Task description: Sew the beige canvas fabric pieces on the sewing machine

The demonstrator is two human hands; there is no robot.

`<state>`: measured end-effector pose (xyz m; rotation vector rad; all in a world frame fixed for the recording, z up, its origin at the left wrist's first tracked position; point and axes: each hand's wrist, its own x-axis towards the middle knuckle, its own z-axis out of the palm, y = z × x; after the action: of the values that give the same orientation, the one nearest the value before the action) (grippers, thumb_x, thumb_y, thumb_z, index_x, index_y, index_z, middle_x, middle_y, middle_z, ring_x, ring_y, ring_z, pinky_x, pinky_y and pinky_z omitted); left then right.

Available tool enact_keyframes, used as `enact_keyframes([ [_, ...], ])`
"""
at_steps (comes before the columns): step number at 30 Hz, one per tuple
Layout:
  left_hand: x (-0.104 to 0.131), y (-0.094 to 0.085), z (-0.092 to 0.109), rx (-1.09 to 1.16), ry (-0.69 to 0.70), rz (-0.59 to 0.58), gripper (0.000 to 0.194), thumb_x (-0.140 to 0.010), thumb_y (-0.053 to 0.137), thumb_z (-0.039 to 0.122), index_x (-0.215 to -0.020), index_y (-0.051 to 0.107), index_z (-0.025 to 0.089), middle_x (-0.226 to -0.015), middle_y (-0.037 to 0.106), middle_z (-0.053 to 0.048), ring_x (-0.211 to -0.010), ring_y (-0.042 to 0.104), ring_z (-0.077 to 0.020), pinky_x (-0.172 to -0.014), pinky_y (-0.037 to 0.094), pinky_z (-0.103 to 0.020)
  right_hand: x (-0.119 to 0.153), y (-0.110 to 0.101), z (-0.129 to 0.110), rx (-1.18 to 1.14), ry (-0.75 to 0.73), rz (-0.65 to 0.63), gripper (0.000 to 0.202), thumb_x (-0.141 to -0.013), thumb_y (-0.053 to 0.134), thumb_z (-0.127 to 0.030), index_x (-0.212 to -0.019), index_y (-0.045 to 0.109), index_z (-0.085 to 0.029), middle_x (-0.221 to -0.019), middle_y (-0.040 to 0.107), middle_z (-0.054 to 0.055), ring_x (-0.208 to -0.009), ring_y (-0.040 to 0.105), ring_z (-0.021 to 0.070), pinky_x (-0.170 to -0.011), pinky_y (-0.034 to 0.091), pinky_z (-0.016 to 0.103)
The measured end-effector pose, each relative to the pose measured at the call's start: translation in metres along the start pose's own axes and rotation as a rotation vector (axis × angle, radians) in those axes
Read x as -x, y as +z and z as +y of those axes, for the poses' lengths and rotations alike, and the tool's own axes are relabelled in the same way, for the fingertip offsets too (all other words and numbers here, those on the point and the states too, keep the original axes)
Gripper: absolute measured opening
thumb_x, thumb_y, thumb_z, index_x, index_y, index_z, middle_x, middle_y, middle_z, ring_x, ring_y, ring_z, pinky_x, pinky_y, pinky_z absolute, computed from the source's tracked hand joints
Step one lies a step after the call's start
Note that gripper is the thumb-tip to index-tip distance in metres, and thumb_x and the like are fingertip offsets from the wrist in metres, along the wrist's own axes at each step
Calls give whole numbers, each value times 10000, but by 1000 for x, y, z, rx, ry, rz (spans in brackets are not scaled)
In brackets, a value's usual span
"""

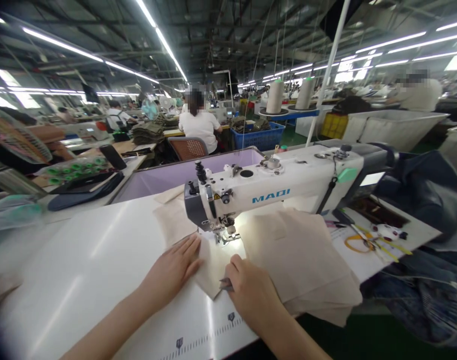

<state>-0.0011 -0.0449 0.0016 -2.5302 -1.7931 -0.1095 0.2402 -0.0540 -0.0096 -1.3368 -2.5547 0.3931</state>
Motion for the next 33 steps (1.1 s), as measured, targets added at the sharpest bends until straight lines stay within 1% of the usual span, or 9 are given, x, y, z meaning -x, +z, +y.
enact_keyframes([
  [2, -18, 2, -4, 42, 21, -45, 586, -1038, 385, 517, -1481, 471, 143, -1535, 493, -173, -1443, 428, -337, -1157, 358, -581, 1, 1, -4, -15, 12, 9, 111, -912, 615, -125, -986, 650, -200, -1099, 657, 47, -913, 657, 210, -692, 472, 289],
  [4, -33, 2, -7, 80, 43, -70, 601, -1020, 411, 555, -1481, 469, 174, -1548, 479, -165, -1470, 381, -344, -1181, 271, -632, 0, 1, -6, -37, 14, 13, 152, -903, 618, -118, -1021, 651, -208, -1152, 652, 49, -937, 658, 210, -703, 481, 286],
  [6, -44, 2, -12, 126, 84, -64, 567, -1002, 462, 554, -1447, 503, 204, -1521, 512, -152, -1460, 393, -336, -1201, 205, -635, -2, 1, -7, -55, 17, 19, 153, -910, 614, -131, -1036, 648, -211, -1164, 656, 49, -951, 657, 210, -717, 490, 286],
  [7, -49, 2, -15, 152, 108, -57, 535, -997, 485, 537, -1418, 530, 211, -1490, 543, -144, -1440, 419, -328, -1207, 195, -622, -3, 1, -8, -61, 17, 23, 152, -914, 611, -139, -1044, 646, -210, -1163, 659, 50, -955, 657, 211, -725, 496, 289],
  [10, -60, 0, -23, 217, 159, -45, 460, -972, 546, 484, -1332, 600, 201, -1400, 611, -131, -1358, 499, -318, -1197, 248, -580, -7, 3, -8, -68, 17, 35, 164, -922, 600, -160, -1075, 640, -205, -1175, 663, 58, -966, 659, 218, -748, 510, 302],
  [14, -69, -1, -30, 262, 186, -36, 476, -943, 589, 463, -1346, 604, 211, -1414, 603, -124, -1324, 513, -332, -1167, 309, -555, -10, 6, -9, -81, 19, 32, 182, -931, 596, -193, -1106, 638, -218, -1233, 655, 58, -974, 665, 219, -741, 514, 297],
  [20, -71, 0, -33, 276, 209, -34, 495, -940, 593, 467, -1374, 585, 229, -1443, 580, -113, -1338, 498, -331, -1162, 321, -529, -10, 5, -10, -75, 34, 9, 227, -913, 593, -161, -1130, 634, -217, -1249, 648, 54, -973, 671, 224, -757, 519, 308],
  [26, -71, 3, -36, 280, 218, -29, 506, -947, 575, 497, -1367, 588, 213, -1431, 584, -125, -1322, 510, -342, -1161, 314, -548, -10, 3, -9, -77, 21, 18, 189, -932, 575, -165, -1109, 629, -201, -1211, 658, 54, -954, 675, 221, -748, 512, 309],
  [33, -75, 4, -40, 294, 270, 5, 491, -946, 573, 527, -1320, 620, 214, -1397, 615, -116, -1288, 542, -334, -1148, 343, -511, -14, 2, -10, -75, 23, 6, 126, -924, 580, -158, -1034, 630, -193, -1146, 667, 44, -905, 675, 203, -715, 491, 294],
])
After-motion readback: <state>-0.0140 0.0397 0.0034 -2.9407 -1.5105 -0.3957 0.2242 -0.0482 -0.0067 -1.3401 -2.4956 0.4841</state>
